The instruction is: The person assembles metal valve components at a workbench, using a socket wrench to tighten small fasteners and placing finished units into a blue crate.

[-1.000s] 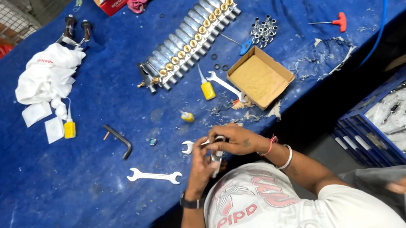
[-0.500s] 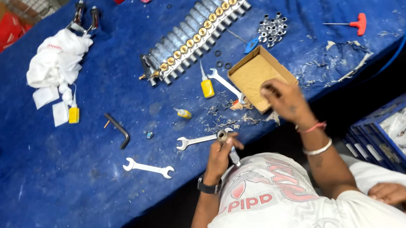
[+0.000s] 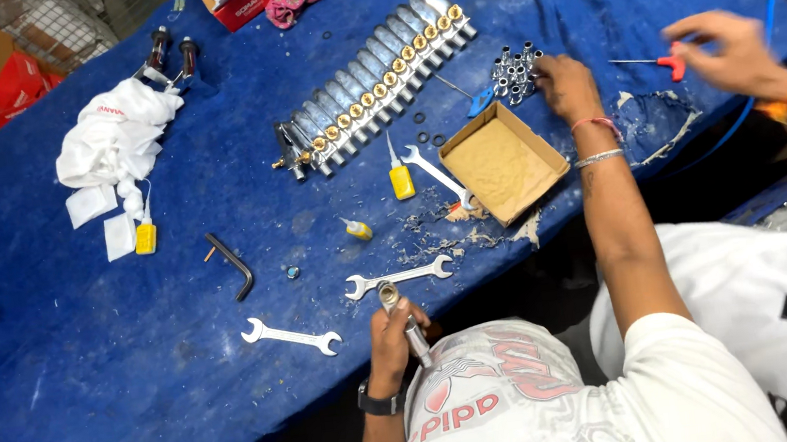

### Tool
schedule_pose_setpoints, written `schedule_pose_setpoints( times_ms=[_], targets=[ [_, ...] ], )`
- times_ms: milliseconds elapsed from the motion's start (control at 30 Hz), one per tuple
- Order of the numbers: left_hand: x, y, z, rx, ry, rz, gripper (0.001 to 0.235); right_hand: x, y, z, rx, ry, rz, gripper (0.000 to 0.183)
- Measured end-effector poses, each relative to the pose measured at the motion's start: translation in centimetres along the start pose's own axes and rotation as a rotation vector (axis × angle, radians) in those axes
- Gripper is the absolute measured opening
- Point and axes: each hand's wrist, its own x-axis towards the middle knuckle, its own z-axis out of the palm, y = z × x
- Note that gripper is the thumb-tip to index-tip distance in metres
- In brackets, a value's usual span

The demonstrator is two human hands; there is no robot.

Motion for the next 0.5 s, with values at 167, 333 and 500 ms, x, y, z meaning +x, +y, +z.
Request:
schedule_pose_setpoints(
  times_ms=[167,333,500],
  targets=[
    [-1.9,0.5,-0.7,-0.210,0.051,-0.038,0.028,-4.9,-1.6,-2.2,0.959,0.287,0.330,0.017],
    [-1.4,0.4,-0.8,-0.325,-0.006,-0.051,0.018,-13.4,-12.0,-4.8,1.665,0.028,0.539,0.015],
    [0.8,1.8,0.5,0.149,-0.169,0.132,0.039,-18.4,-21.2,-4.8,1.668,-0.307,0.482,0.022]
  ],
)
